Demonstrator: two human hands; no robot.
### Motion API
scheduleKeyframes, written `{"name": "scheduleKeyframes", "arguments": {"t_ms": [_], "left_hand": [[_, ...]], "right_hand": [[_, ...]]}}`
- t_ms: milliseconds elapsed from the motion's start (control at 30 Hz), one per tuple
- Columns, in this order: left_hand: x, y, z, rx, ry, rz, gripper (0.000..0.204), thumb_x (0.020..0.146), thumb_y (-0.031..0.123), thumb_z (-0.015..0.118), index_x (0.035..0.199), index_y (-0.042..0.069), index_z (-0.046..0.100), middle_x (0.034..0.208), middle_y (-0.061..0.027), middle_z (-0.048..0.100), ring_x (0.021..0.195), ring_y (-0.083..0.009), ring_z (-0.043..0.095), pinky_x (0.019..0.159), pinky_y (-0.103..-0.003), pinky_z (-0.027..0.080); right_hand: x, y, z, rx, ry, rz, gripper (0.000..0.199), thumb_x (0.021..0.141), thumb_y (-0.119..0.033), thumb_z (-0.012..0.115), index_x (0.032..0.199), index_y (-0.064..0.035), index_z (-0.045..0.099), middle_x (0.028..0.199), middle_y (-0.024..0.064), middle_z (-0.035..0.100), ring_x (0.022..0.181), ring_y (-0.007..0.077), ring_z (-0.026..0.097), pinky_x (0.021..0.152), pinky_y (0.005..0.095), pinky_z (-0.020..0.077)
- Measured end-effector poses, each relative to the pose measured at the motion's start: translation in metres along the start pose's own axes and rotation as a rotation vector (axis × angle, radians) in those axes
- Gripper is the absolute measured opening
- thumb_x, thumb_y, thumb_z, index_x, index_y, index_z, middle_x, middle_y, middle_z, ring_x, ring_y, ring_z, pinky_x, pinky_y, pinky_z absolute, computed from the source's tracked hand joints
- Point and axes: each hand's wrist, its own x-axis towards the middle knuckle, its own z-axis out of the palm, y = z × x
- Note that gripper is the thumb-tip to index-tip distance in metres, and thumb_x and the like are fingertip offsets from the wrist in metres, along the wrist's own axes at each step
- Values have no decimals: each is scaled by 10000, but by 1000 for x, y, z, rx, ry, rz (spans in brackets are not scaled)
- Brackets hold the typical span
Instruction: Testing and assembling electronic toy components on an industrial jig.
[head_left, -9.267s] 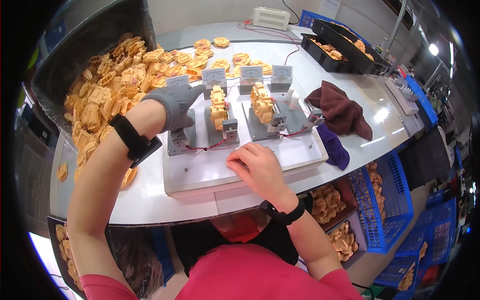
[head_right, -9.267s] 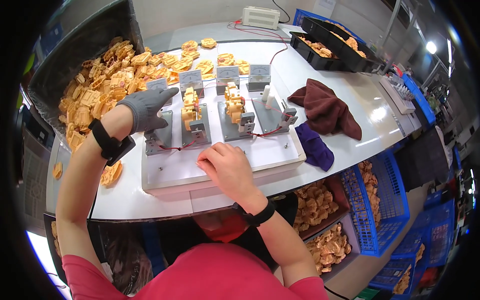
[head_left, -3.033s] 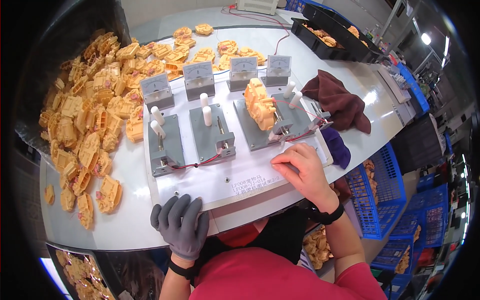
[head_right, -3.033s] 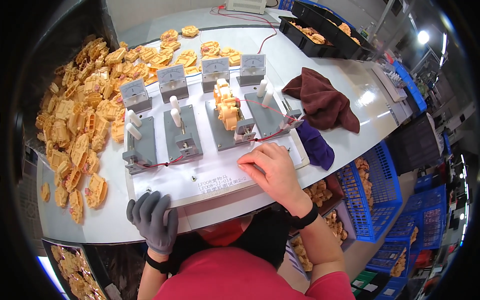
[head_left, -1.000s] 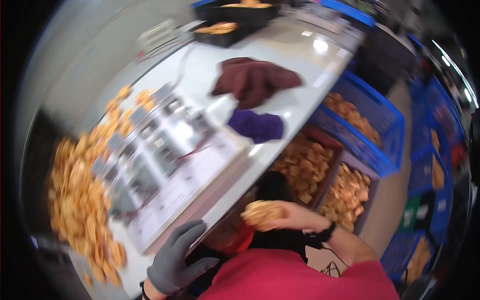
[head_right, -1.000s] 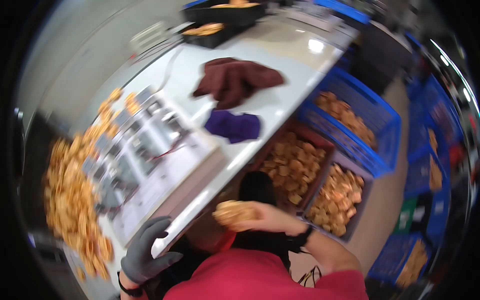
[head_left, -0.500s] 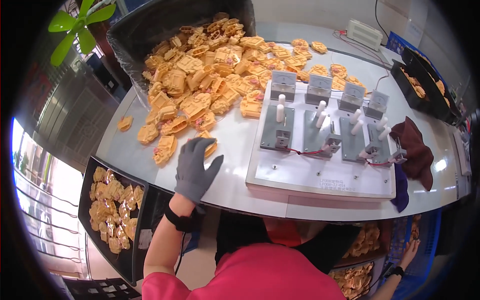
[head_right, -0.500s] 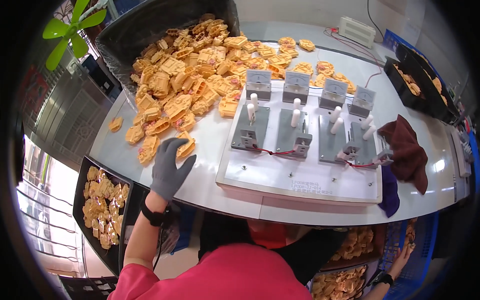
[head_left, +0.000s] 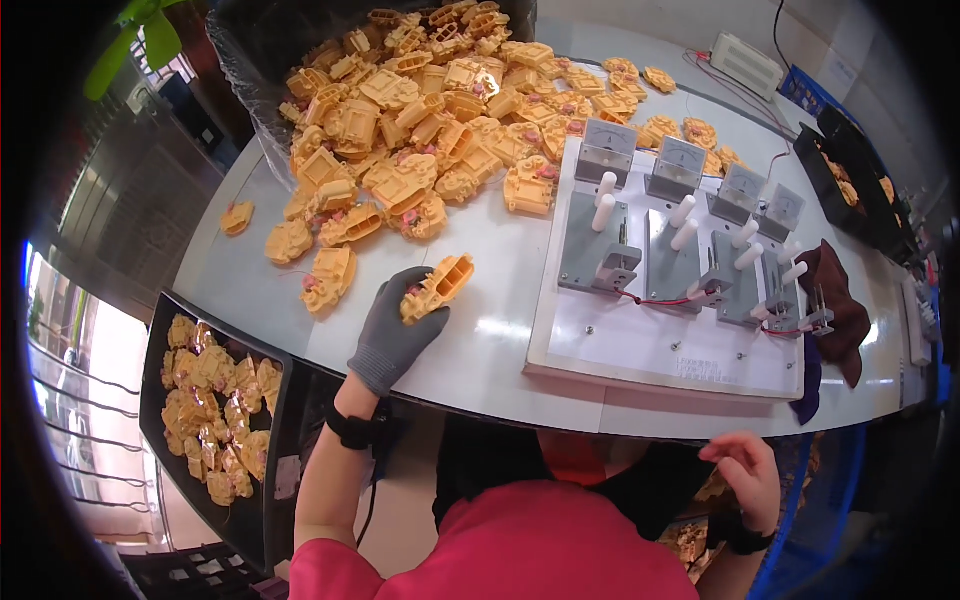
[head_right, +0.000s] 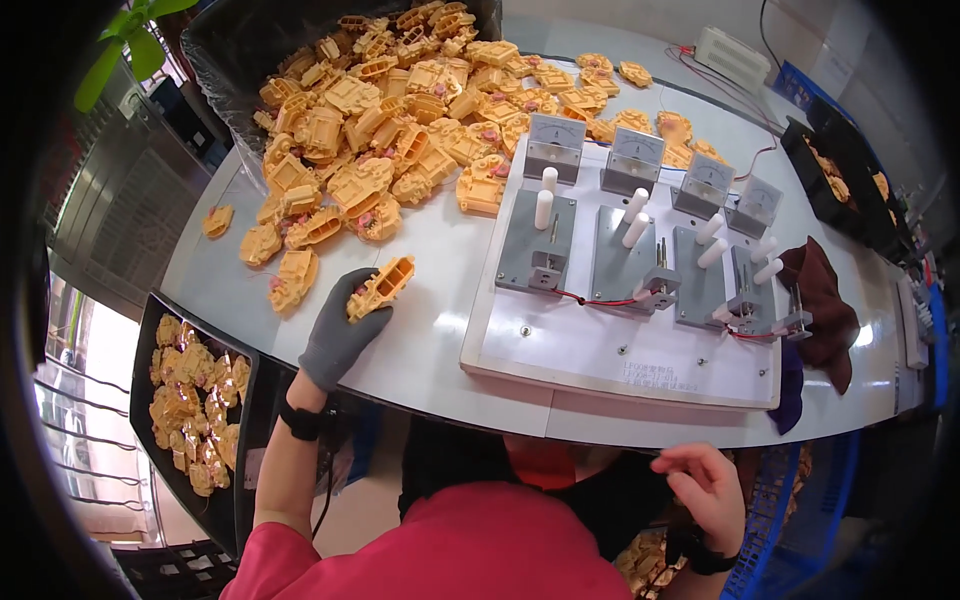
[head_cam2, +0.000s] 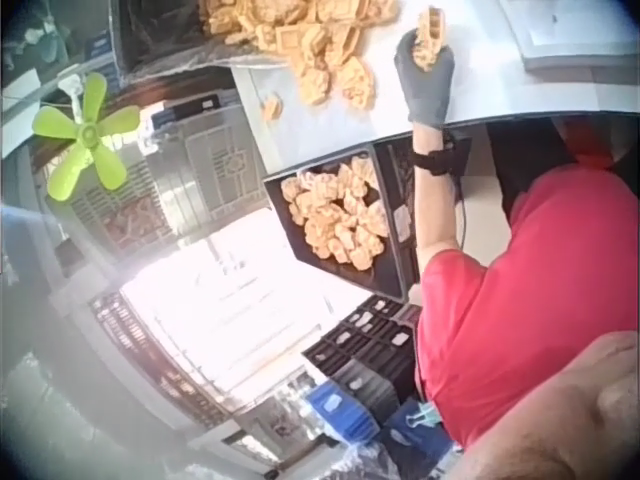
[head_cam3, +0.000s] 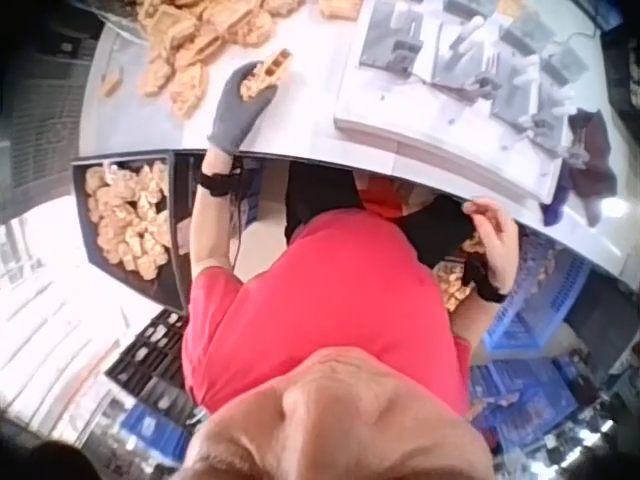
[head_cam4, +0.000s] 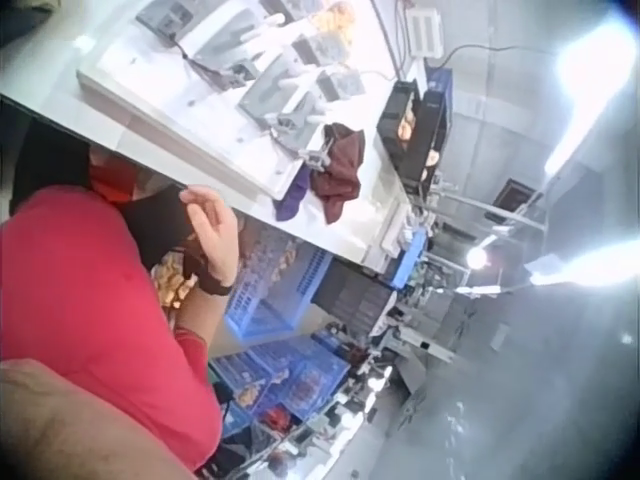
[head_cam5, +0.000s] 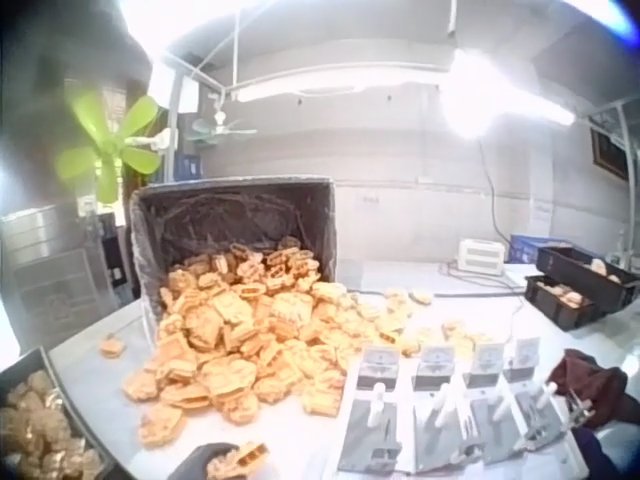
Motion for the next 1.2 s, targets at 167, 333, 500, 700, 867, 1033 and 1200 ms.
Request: {"name": "scheduleKeyframes", "arguments": {"t_ms": [167,333,500,700,867,1033,1200], "left_hand": [[-24,59,20,-499,-124,-124,594,880,214,733,1378,36,462,1152,-47,597,1016,-127,594,879,-262,506],[-40,69,35,-986,-225,-302,601,915,169,672,1447,77,408,1168,-53,591,1010,-123,603,782,-270,516],[-34,64,51,-1270,-334,-160,562,991,354,571,1452,79,404,1196,-93,576,1006,-189,603,781,-298,520],[-14,68,47,-2043,-514,-487,689,987,603,447,1429,75,452,1260,-138,563,1008,-254,587,842,-362,517],[-1,65,46,-2038,-577,-492,733,976,644,444,1445,81,442,1274,-143,563,940,-234,609,765,-339,525],[4,71,44,-1997,-653,-447,750,970,663,439,1457,92,435,1277,-141,566,902,-210,620,704,-313,520],[12,80,43,-1934,-645,-469,745,970,666,435,1468,111,428,1292,-141,564,903,-214,626,701,-312,518]], "right_hand": [[63,-48,66,-99,-21,-337,372,899,54,597,1264,6,542,1231,112,601,1129,185,582,940,309,449],[114,-65,118,14,45,-521,515,931,17,602,1416,-26,435,1340,111,518,1169,183,548,939,308,448],[138,-63,134,54,63,-552,485,981,-65,607,1427,-12,423,1304,83,500,1125,137,533,941,271,442],[145,-54,140,153,148,-589,400,1006,-83,584,1386,-8,483,1196,47,550,1043,104,538,943,257,439],[147,-44,142,182,85,-652,345,1026,-92,550,1361,-13,520,1160,47,590,1065,118,570,980,270,435],[145,-48,139,218,42,-578,343,1036,-108,537,1364,-9,524,1227,75,613,1139,146,588,1001,280,433],[144,-48,140,219,39,-588,357,1041,-152,537,1371,-17,531,1194,67,638,1113,148,612,952,272,445]]}}
